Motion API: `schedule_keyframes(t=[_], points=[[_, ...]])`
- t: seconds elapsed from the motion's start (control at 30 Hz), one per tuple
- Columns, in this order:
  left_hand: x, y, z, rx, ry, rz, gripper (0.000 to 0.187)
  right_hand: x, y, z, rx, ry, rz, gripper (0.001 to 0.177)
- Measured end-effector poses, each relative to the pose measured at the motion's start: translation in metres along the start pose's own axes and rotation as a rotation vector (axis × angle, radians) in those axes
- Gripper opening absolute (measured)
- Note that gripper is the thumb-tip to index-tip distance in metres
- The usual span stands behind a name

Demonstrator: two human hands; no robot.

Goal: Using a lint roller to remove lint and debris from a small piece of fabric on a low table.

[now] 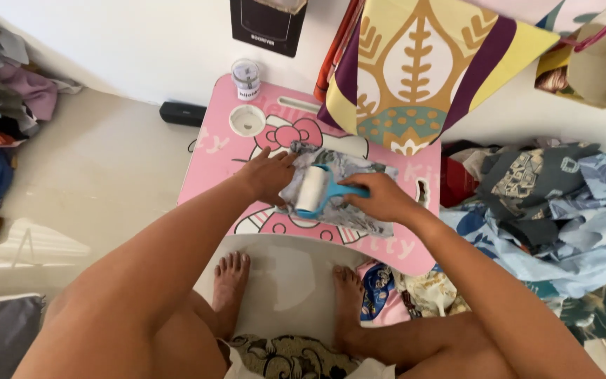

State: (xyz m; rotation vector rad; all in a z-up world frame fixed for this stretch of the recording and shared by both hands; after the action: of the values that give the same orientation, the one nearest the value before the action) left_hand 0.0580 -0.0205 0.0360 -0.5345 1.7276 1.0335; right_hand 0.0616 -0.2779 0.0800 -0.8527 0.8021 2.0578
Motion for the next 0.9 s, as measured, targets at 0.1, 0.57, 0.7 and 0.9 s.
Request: schedule_keyframes(t=[0.1, 0.57, 0.7, 0.9], points=[[0.013, -0.009, 0.006, -0.001, -0.009, -0.023, 0.086, 0.015, -0.002, 0.003, 0.019, 0.003, 0.008, 0.036], [0.011, -0.009, 0.005, -0.036, -0.018, -0.029, 0.085, -0.077, 0.071, -0.092, 0.324, -0.014, 0.027, 0.034], [0.001, 0.007, 0.010, -0.046, 0.107, -0.037, 0.088, -0.064, 0.038, -0.031, 0.135, -0.051, -0.019, 0.035], [0.018, -0.002, 0.017, -0.044, 0.064, -0.046, 0.090, 0.000, -0.004, 0.023, -0.024, -0.010, 0.078, 0.038]])
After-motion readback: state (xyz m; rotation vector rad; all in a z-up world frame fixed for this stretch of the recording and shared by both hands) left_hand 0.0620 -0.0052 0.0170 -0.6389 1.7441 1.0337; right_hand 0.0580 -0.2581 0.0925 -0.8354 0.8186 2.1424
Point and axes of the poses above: each hand's wrist, its own y-axis away from the middle knuckle, its own x-axis out of the palm, z = x × y, the point moved 2 cm from there along -y, towards the middle knuckle, and after that the axes turned 5 degrees about y, right-handed, at the moved point
